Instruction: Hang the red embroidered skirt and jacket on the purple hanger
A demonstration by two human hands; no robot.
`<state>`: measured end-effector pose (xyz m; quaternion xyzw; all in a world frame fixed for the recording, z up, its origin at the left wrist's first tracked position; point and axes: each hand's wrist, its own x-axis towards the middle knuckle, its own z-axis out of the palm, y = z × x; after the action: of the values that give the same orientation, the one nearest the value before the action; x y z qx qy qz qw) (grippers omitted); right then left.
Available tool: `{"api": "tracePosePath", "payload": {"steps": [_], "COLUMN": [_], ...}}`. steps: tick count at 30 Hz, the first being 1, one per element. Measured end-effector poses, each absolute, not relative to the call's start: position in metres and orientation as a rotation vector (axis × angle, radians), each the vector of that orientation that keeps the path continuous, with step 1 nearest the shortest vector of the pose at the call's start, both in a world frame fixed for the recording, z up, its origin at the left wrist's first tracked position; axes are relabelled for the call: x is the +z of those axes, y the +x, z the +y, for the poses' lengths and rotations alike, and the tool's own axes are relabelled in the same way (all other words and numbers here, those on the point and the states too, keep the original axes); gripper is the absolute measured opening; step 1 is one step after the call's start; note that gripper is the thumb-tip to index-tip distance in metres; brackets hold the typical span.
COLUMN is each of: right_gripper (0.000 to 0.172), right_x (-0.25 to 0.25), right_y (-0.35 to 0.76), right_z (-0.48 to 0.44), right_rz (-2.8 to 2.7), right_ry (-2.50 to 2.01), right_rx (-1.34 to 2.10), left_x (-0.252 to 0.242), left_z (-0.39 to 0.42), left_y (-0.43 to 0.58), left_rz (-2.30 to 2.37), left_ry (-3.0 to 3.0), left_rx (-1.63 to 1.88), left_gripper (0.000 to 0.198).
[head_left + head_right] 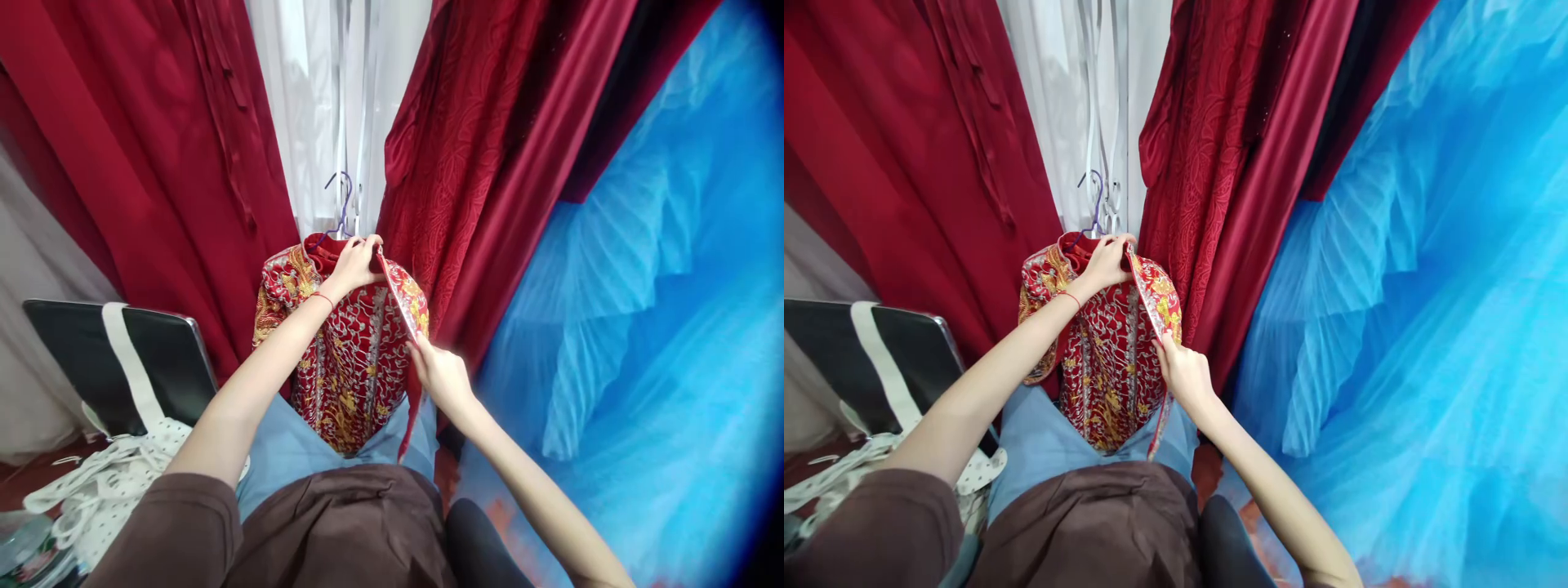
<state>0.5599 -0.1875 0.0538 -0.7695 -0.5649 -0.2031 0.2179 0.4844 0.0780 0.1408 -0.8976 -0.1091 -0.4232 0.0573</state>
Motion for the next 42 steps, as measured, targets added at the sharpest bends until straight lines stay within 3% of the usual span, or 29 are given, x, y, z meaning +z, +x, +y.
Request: {"api": "tracePosePath", "payload": {"steps": [4,9,15,18,21,26,30,34,42], "right_gripper": [0.043,0.041,0.029,0.032,0.034,0.055,0.043,0.045,0.039], "right_x": [0.064,0.049,-0.004,-0.005,0.012,0.054,0.068,0.072,0.138], "right_y": [0.552,0.519,0.526,0.543,0.549,0.543,0.546,0.562,0.573], "right_z": [-0.173,-0.133,-0.075,-0.067,-0.068,-0.077,-0.083,-0.092,-0.123], "right_rz": [-1.311,-1.392,-1.428,-1.314,-1.223,-1.059,-1.014,-0.980,-0.977], "right_ry": [-2.049,-1.962,-2.321,-2.407,-2.397,-2.265,-2.166,-2.054,-2.174], "right_rx": [-0.589,-0.481,-0.174,-0.147,-0.233,-0.491,-0.531,-0.442,-0.644], "left_x": [0.131,0.130,0.126,0.121,0.126,0.149,0.155,0.153,0.167], "left_z": [0.086,0.096,0.095,0.099,0.108,0.133,0.152,0.148,0.109], "left_y": [0.498,0.506,0.457,0.429,0.412,0.392,0.375,0.369,0.366], "left_rz": [-0.413,-0.476,-0.323,-0.518,-0.649,-1.033,-1.161,-1.088,-1.196], "left_ry": [-2.662,-2.727,-2.702,-2.544,-2.446,-2.371,-2.764,-2.721,-2.595], "left_rx": [-1.387,-1.365,-1.278,-1.310,-1.298,-1.411,-1.103,-0.935,-0.832], "left_gripper": [0.076,0.054,0.072,0.060,0.048,0.061,0.049,0.043,0.052]}}
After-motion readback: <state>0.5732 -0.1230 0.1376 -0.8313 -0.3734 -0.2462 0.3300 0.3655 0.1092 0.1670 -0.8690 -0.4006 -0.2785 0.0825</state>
